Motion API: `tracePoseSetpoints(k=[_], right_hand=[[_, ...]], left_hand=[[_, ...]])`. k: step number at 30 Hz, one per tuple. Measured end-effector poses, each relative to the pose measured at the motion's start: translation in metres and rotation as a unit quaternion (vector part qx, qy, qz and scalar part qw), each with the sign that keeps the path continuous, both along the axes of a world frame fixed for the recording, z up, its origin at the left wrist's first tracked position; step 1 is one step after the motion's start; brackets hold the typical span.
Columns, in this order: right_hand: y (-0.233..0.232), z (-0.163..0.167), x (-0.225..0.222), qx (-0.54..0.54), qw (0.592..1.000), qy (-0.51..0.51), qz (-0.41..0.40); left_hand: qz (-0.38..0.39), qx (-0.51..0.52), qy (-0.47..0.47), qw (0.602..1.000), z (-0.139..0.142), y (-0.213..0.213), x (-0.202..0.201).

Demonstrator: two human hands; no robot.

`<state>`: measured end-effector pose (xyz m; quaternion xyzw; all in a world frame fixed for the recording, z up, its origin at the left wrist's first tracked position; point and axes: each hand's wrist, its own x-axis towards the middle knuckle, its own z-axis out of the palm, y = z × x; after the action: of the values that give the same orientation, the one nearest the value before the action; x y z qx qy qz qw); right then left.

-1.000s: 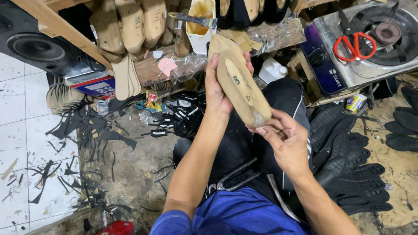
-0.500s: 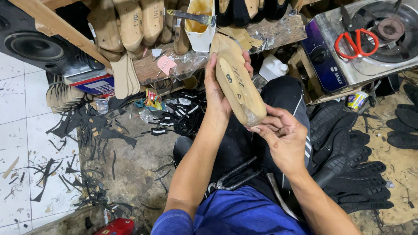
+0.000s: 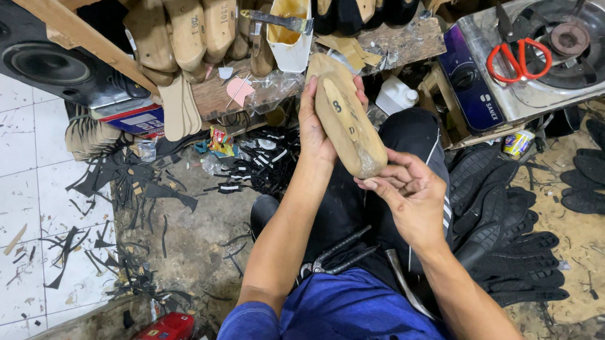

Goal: The person sits on the floor of a shoe workshop and hammers a black fabric shoe upper over a wooden shoe last to shape it. They pull and press the upper around the last, trim excess material with red-handled shears, work on a second shoe, and handle the lasts and finished shoes on the rack above.

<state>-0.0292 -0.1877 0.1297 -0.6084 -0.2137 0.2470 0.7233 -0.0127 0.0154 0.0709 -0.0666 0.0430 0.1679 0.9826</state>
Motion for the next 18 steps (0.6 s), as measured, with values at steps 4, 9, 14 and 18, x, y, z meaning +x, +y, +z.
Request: tracePoseSetpoints(k=[4,9,14,18], right_hand=[[-0.002,0.005,0.004,0.005,0.999,-0.011,0.044],[-0.001,0.007,0.005,0.003,0.999,-0.011,0.045],[-0.002,0.008,0.004,-0.002,0.999,-0.006,0.043],[-0.002,0.007,0.003,0.004,0.999,0.002,0.045]], left_hand=[[-0.007,-0.009,0.020,1.000,-0.015,0.005,0.007],[-0.023,-0.057,0.031,0.998,-0.030,0.005,0.012],[-0.030,-0.064,0.046,0.996,-0.033,0.004,0.012],[-0.035,-0.060,0.045,0.997,-0.032,0.006,0.011]])
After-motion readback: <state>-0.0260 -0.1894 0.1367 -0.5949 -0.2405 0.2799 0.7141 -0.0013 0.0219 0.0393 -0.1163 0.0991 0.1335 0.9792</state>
